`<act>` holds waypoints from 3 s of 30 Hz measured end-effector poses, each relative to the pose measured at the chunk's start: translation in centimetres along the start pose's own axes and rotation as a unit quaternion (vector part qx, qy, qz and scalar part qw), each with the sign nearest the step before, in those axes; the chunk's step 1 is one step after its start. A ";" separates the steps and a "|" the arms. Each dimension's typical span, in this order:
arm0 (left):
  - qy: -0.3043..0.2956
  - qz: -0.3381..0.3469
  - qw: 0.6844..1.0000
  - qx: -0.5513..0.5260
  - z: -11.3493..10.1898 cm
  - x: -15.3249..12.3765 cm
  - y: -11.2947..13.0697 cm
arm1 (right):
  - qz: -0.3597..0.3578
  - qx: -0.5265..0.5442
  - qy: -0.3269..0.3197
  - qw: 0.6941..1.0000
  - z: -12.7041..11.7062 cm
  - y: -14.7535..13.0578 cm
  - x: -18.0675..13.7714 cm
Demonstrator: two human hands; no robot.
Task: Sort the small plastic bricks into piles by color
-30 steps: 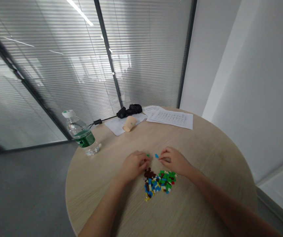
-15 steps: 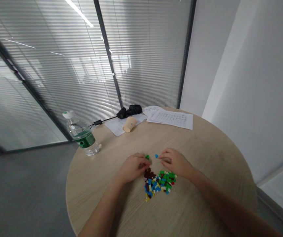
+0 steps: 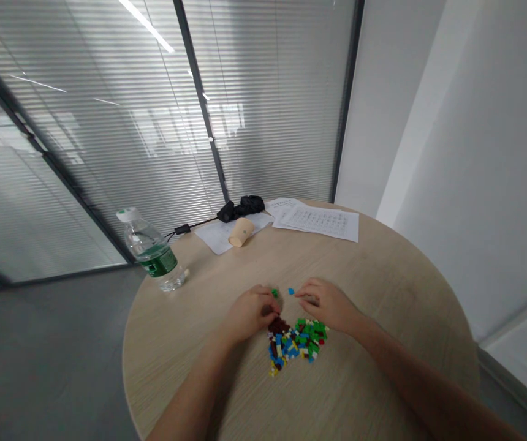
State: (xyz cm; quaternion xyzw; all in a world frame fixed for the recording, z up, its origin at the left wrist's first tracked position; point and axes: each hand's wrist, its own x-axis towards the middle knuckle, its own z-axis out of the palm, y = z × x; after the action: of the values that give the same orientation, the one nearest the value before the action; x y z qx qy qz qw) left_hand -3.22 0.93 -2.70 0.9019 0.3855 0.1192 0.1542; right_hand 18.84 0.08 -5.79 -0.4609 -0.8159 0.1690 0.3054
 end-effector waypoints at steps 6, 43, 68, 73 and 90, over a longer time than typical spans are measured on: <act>0.072 -0.057 0.996 0.004 -1.7 -0.6 -1.4 | 0.004 0.009 0.008 1.000 -0.2 0.0 0.0; 0.078 -0.174 0.979 0.069 -1.9 -0.9 -1.9 | -0.060 -0.033 -0.090 0.994 -1.0 -1.1 -0.7; 0.041 -0.038 0.998 -0.024 0.0 0.1 0.5 | -0.031 -0.017 -0.107 0.994 -0.4 -1.6 -0.7; 0.037 -0.034 0.997 -0.061 0.8 0.2 0.8 | -0.034 -0.005 -0.081 0.996 -0.4 -1.9 -0.5; 0.082 -0.065 0.993 0.045 0.4 0.4 -1.7 | 0.017 0.059 0.028 0.998 -0.4 -1.9 -0.4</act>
State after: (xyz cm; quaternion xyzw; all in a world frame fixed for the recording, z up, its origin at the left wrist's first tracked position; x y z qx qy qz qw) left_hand -3.89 2.24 -3.65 0.8679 0.4601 0.1648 0.0886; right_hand 18.01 -1.28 -4.58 -0.4607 -0.7874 0.2094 0.3521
